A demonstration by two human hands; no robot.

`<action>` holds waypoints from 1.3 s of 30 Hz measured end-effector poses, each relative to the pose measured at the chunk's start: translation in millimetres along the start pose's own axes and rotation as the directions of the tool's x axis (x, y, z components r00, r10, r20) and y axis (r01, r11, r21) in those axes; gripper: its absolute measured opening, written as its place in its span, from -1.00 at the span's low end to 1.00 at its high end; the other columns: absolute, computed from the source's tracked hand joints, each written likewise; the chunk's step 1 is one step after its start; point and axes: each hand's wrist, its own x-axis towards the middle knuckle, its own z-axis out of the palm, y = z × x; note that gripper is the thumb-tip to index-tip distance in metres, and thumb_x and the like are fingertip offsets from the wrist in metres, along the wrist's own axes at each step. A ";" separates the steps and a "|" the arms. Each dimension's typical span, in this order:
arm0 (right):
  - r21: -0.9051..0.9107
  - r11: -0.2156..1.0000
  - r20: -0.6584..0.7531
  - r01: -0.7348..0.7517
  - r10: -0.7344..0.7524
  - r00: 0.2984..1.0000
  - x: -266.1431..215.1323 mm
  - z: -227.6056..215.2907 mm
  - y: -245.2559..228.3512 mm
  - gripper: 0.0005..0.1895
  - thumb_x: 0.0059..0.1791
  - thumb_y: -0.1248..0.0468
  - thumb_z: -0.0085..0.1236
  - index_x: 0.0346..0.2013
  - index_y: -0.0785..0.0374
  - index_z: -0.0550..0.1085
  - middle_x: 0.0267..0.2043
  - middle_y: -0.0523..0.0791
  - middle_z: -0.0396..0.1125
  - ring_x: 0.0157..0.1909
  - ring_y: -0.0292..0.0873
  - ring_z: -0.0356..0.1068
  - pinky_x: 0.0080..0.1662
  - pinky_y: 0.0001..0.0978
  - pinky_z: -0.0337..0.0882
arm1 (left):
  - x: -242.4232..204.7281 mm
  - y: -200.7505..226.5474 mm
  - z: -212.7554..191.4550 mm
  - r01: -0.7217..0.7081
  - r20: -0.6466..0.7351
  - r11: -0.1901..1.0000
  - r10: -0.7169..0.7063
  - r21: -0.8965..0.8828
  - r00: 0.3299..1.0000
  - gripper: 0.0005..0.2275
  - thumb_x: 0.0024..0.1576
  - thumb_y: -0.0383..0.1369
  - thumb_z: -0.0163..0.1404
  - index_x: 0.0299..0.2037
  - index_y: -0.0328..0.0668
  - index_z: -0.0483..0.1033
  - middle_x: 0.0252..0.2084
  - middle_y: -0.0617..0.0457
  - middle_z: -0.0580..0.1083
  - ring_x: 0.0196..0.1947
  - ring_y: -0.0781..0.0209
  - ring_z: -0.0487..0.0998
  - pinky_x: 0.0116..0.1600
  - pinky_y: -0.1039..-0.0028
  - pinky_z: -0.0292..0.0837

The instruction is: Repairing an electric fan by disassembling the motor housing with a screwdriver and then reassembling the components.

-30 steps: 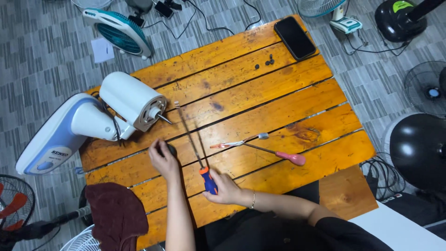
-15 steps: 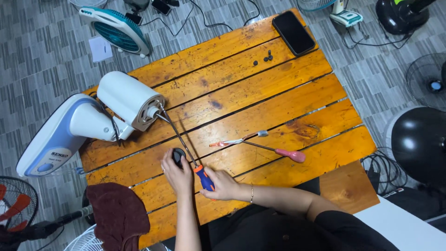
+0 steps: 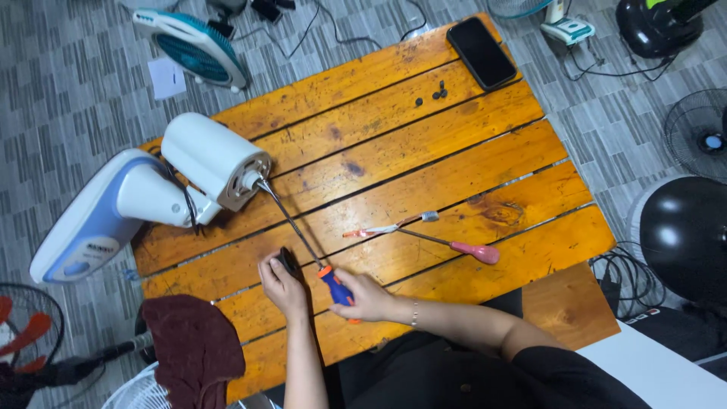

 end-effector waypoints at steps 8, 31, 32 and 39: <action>0.969 0.096 -0.242 0.227 0.196 0.950 55.6 -172.3 -74.8 -0.76 0.19 0.23 -0.13 0.10 0.15 0.43 -0.09 -0.06 0.45 -0.15 -0.19 0.50 -0.47 -0.55 0.39 | 6.6 7.8 0.2 -0.030 0.048 0.999 0.029 0.012 0.998 -0.78 0.43 -0.33 -0.25 -0.03 -0.20 0.48 -0.20 -0.20 0.40 -0.15 -0.33 0.49 0.02 0.11 0.39; 0.006 1.000 -0.263 0.003 -0.001 0.965 -16.5 -131.3 -16.2 -0.22 -0.12 0.24 0.30 0.30 0.54 0.24 0.00 0.39 0.29 -0.02 0.38 0.36 0.04 0.09 0.43 | 9.8 3.3 6.9 -0.119 0.023 0.991 0.118 0.062 0.993 -0.79 0.37 -0.33 -0.07 0.11 -0.25 0.42 -0.03 -0.18 0.40 0.03 -0.29 0.49 0.14 0.09 0.38; 0.132 0.970 -0.076 -0.206 0.217 0.973 -19.8 -120.1 -29.1 -0.39 -0.11 0.32 0.25 0.20 0.39 0.31 -0.23 0.12 0.34 -0.29 0.06 0.36 -0.22 -0.19 0.38 | 9.5 3.9 8.3 -0.136 0.031 0.989 0.134 0.061 0.990 -0.77 0.36 -0.34 -0.05 0.14 -0.28 0.40 0.01 -0.20 0.38 0.07 -0.31 0.47 0.17 0.05 0.36; -0.299 0.890 0.160 -0.343 0.402 0.902 -69.8 -62.7 -34.9 -0.16 -0.21 0.00 0.33 0.28 0.24 0.29 -0.40 0.14 0.50 -0.36 0.16 0.56 -0.41 -0.11 0.45 | 6.4 14.2 1.8 -0.089 -0.017 0.996 0.088 -0.009 0.996 -0.72 0.36 -0.41 -0.08 0.24 -0.32 0.38 0.05 -0.28 0.35 0.14 -0.37 0.43 0.25 -0.02 0.30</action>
